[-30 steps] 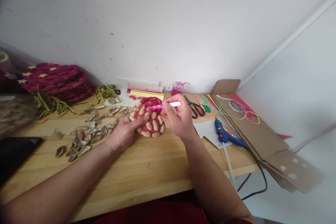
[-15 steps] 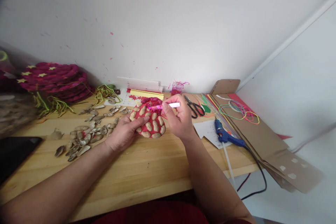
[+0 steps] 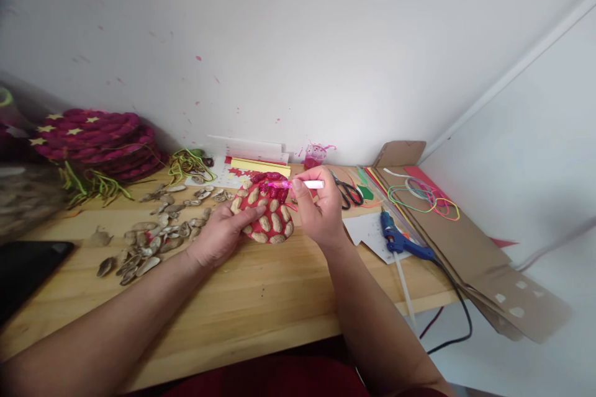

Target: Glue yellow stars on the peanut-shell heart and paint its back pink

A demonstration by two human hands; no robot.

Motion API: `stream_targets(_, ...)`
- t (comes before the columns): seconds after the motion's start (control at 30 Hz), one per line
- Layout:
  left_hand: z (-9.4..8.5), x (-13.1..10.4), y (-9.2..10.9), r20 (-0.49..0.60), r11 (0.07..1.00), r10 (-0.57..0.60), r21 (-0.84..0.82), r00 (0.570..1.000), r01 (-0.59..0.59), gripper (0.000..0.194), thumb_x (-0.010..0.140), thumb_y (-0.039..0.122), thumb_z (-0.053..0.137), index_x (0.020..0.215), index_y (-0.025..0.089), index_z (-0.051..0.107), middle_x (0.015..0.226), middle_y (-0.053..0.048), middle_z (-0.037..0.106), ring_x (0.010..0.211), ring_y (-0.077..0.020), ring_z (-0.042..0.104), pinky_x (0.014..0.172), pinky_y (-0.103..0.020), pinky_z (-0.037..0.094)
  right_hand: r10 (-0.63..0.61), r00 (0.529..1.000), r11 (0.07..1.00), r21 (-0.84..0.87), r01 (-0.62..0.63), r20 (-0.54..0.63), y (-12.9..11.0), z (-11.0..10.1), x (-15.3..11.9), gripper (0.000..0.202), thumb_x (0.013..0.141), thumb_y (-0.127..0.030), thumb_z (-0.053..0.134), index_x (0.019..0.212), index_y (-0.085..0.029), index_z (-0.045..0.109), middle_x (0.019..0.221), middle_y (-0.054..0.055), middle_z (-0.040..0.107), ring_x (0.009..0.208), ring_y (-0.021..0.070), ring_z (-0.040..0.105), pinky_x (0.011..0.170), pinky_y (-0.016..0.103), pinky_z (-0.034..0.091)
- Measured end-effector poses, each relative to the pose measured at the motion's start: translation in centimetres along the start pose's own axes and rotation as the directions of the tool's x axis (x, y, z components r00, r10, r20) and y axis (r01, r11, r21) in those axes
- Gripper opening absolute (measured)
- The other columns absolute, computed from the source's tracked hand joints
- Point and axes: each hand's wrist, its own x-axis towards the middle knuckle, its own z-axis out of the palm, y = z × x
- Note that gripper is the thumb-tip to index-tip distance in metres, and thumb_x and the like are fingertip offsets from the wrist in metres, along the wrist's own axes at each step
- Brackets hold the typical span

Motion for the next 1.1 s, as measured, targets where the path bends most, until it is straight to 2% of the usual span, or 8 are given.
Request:
stream_targets(0.2, 0.1, 0.0, 0.5, -0.012, 0.993, 0.058, 0.102, 0.998, -0.056, 0.04, 0.071, 0.051, 0.092, 0.082, 0.015, 0.079, 0.073, -0.007, 0.08, 0.063, -0.0195, 0.072, 0.067, -0.03, 0.059, -0.088, 0.988, 0.982, -0.155, 0.107, 0.125, -0.6, 0.5, -0.4, 0.007, 0.101, -0.031, 0.064, 0.098, -0.025, 0.063, 0.088, 0.003, 0.07, 0.082, 0.0203, 0.067, 0.078, 0.039, 0.051)
stream_targets(0.37, 0.1, -0.1, 0.6, -0.003, 0.992, 0.046, 0.116, 0.999, -0.045, 0.039, 0.069, 0.05, 0.093, 0.081, 0.016, 0.079, 0.073, -0.006, 0.08, 0.064, -0.0197, 0.072, 0.066, -0.029, 0.058, -0.151, 0.976, 0.941, -0.28, 0.19, 0.156, -1.4, 0.6, -0.4, 0.007, 0.1, -0.028, 0.063, 0.094, -0.026, 0.061, 0.085, 0.003, 0.071, 0.082, 0.0219, 0.067, 0.08, 0.042, 0.05)
stream_targets(0.5, 0.1, 0.0, 0.4, -0.01, 0.992, 0.027, 0.125, 1.0, -0.026, 0.039, 0.07, 0.051, 0.092, 0.078, 0.015, 0.078, 0.072, -0.007, 0.079, 0.062, -0.0187, 0.07, 0.064, -0.028, 0.057, -0.184, 0.971, 0.931, -0.29, 0.221, 0.15, -1.6, 0.7, -0.3, 0.006, 0.1, -0.026, 0.063, 0.094, -0.026, 0.061, 0.086, 0.003, 0.071, 0.083, 0.0219, 0.067, 0.081, 0.042, 0.049)
stream_targets(0.63, -0.1, 0.1, 0.0, -0.017, 0.99, 0.006, 0.143, 1.0, -0.004, 0.038, 0.073, 0.051, 0.089, 0.074, 0.016, 0.075, 0.065, -0.005, 0.076, 0.055, -0.0173, 0.067, 0.058, -0.027, 0.054, -0.173, 0.965, 0.924, -0.306, 0.228, 0.197, -1.4, 0.7, -0.2, 0.006, 0.1, -0.026, 0.064, 0.094, -0.025, 0.061, 0.087, 0.003, 0.073, 0.084, 0.0219, 0.067, 0.08, 0.042, 0.047)
stream_targets(0.87, -0.5, 0.4, -0.5, -0.043, 0.988, 0.019, 0.155, 0.999, -0.012, 0.031, 0.074, 0.044, 0.089, 0.078, 0.016, 0.076, 0.071, -0.005, 0.078, 0.06, -0.018, 0.069, 0.063, -0.028, 0.056, -0.125, 0.967, 0.941, -0.283, 0.186, 0.22, -1.2, 0.6, -0.3, 0.008, 0.1, -0.027, 0.062, 0.092, -0.025, 0.06, 0.086, 0.003, 0.072, 0.085, 0.0222, 0.067, 0.079, 0.042, 0.048)
stream_targets(0.97, -0.4, 0.4, -0.4, -0.033, 0.992, 0.012, 0.126, 0.999, -0.007, 0.03, 0.073, 0.042, 0.09, 0.079, 0.016, 0.077, 0.071, -0.004, 0.078, 0.059, -0.018, 0.069, 0.062, -0.028, 0.056, -0.132, 0.964, 0.936, -0.29, 0.198, 0.232, -1.0, 0.8, -0.3, 0.008, 0.1, -0.028, 0.063, 0.094, -0.025, 0.062, 0.088, 0.003, 0.073, 0.086, 0.0225, 0.067, 0.078, 0.042, 0.047)
stream_targets(1.1, -0.3, 0.5, -0.4, -0.028, 0.998, 0.005, 0.057, 1.0, -0.003, 0.032, 0.069, 0.04, 0.093, 0.084, 0.017, 0.077, 0.077, -0.005, 0.081, 0.066, -0.0208, 0.073, 0.069, -0.031, 0.059, -0.141, 0.961, 0.933, -0.294, 0.209, 0.238, -0.9, 1.0, -0.4, 0.006, 0.1, -0.028, 0.063, 0.095, -0.026, 0.062, 0.089, 0.003, 0.073, 0.086, 0.0228, 0.067, 0.078, 0.042, 0.047)
